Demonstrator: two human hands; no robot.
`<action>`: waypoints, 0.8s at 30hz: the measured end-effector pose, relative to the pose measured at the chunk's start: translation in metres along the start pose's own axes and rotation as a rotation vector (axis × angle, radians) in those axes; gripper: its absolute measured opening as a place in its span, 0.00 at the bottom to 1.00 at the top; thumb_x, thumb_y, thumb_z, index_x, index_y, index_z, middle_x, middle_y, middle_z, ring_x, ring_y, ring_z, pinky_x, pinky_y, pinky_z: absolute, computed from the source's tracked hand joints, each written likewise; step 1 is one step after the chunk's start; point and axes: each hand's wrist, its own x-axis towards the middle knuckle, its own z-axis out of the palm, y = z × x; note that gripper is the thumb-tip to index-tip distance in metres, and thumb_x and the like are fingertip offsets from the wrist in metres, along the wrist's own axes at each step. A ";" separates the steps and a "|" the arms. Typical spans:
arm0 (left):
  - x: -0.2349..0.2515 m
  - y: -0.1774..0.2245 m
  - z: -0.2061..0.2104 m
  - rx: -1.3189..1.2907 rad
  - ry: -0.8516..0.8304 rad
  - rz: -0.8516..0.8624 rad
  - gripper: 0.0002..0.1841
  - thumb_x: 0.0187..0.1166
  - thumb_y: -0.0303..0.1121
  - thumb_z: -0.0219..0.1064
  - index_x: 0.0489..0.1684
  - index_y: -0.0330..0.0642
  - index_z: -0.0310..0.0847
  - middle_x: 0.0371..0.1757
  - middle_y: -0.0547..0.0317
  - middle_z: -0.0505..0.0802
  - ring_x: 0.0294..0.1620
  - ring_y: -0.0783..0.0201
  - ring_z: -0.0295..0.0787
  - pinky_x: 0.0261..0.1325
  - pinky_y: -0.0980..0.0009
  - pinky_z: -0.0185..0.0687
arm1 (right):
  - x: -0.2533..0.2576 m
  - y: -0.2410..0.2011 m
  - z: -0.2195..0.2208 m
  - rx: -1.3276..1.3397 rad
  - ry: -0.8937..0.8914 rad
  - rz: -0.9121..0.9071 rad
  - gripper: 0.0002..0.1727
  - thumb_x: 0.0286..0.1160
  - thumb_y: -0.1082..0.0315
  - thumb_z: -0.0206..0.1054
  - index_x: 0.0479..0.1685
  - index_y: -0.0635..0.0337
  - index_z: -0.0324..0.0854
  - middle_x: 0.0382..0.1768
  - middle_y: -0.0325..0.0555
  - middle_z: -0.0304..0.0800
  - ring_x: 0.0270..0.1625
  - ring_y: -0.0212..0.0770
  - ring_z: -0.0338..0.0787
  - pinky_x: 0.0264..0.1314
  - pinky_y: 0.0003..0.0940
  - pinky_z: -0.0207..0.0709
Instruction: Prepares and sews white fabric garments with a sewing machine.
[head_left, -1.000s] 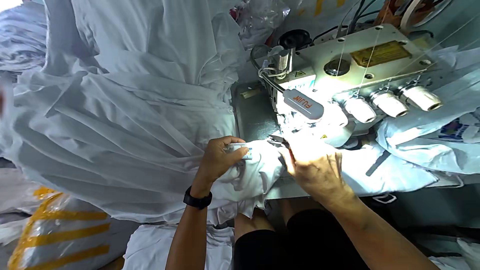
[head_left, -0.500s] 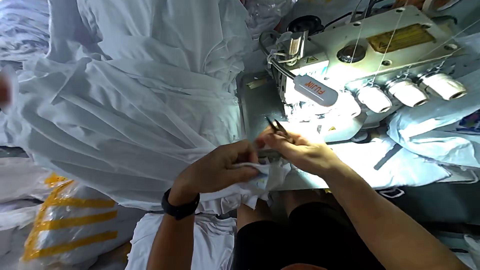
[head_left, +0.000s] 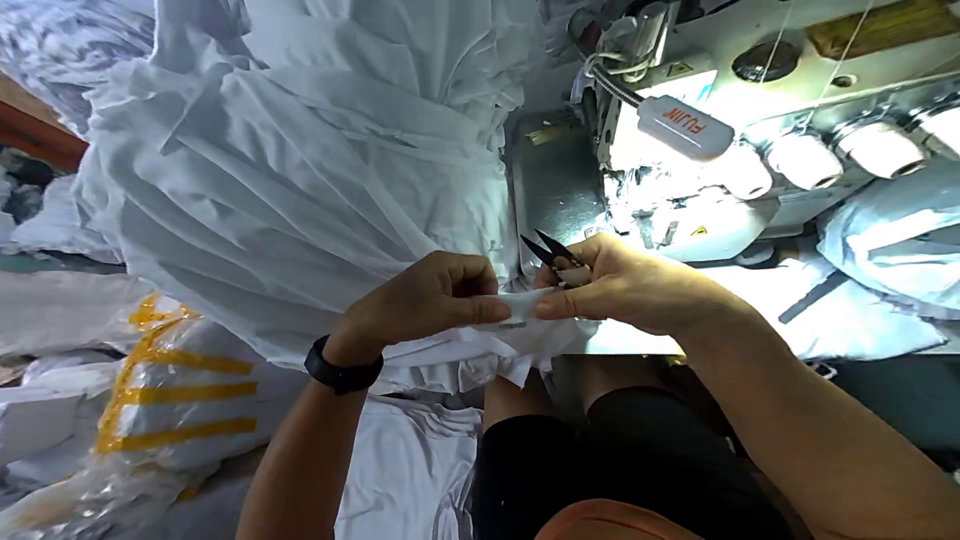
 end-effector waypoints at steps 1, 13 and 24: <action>0.001 0.002 0.001 -0.025 0.028 0.005 0.09 0.76 0.27 0.69 0.27 0.43 0.77 0.16 0.70 0.76 0.14 0.81 0.67 0.16 0.87 0.60 | -0.001 -0.001 0.000 -0.004 0.012 0.005 0.08 0.65 0.77 0.74 0.24 0.55 0.83 0.14 0.30 0.80 0.15 0.19 0.73 0.18 0.13 0.67; 0.004 -0.009 -0.008 -0.132 -0.102 -0.072 0.12 0.74 0.22 0.71 0.18 0.43 0.86 0.15 0.71 0.86 0.15 0.86 0.76 0.18 0.89 0.70 | 0.000 -0.003 0.000 -0.022 -0.035 0.014 0.08 0.65 0.77 0.73 0.23 0.55 0.87 0.16 0.30 0.86 0.19 0.19 0.81 0.23 0.14 0.74; -0.003 -0.009 -0.007 -0.077 -0.036 -0.044 0.13 0.76 0.20 0.66 0.19 0.40 0.86 0.15 0.71 0.84 0.14 0.86 0.72 0.18 0.89 0.64 | 0.003 0.006 0.014 -0.193 0.057 -0.048 0.08 0.69 0.78 0.73 0.24 0.58 0.85 0.14 0.30 0.81 0.17 0.18 0.77 0.21 0.13 0.71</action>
